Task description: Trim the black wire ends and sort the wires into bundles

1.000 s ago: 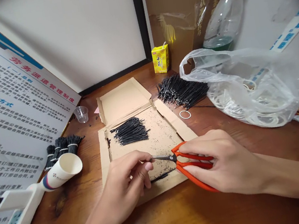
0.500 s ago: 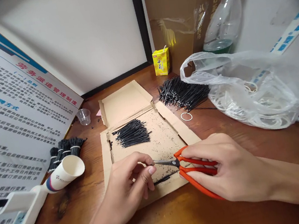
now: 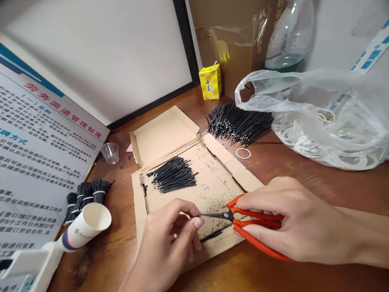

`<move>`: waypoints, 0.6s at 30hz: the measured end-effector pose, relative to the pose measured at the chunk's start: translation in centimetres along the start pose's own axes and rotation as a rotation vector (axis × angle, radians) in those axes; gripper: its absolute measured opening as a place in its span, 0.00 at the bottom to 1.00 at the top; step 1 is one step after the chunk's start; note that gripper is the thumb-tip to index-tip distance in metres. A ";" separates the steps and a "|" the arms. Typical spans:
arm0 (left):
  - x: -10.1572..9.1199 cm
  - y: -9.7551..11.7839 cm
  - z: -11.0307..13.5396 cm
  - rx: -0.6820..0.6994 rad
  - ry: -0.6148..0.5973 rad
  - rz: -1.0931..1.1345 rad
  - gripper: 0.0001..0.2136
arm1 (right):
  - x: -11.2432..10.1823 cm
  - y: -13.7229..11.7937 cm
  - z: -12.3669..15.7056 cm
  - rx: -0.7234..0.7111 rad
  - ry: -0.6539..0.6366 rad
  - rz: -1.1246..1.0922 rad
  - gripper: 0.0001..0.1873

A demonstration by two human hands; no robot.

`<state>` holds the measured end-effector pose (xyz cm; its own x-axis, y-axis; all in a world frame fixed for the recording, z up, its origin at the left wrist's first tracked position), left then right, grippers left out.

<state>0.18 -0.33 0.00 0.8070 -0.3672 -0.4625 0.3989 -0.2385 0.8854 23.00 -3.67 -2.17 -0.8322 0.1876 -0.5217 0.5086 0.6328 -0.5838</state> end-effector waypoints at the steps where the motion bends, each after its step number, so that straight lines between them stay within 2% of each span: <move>1: 0.0 0.0 0.0 -0.003 -0.001 0.000 0.06 | 0.0 0.0 0.0 -0.002 -0.005 -0.006 0.10; 8: 0.0 -0.2 0.0 0.004 -0.006 0.000 0.07 | 0.2 0.3 0.2 -0.015 -0.008 -0.018 0.12; 14: -0.2 -0.2 0.0 0.027 -0.010 -0.015 0.06 | 0.3 0.1 0.0 0.007 0.034 0.006 0.07; 18: 0.0 -0.2 0.0 0.038 -0.016 -0.034 0.06 | 0.3 0.0 0.0 0.009 0.012 -0.009 0.08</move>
<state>0.07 -0.30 -0.16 0.7858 -0.3725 -0.4936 0.4093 -0.2851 0.8667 22.72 -3.56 -2.36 -0.8391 0.1911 -0.5093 0.5033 0.6277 -0.5938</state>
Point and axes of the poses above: each hand's wrist, its own z-axis away from the middle knuckle, its own x-axis out of the palm, y = z × x, the point moved 1 cm from there along -z, towards the middle knuckle, and after that the axes turned 10 degrees about y, right-handed, at the moved point
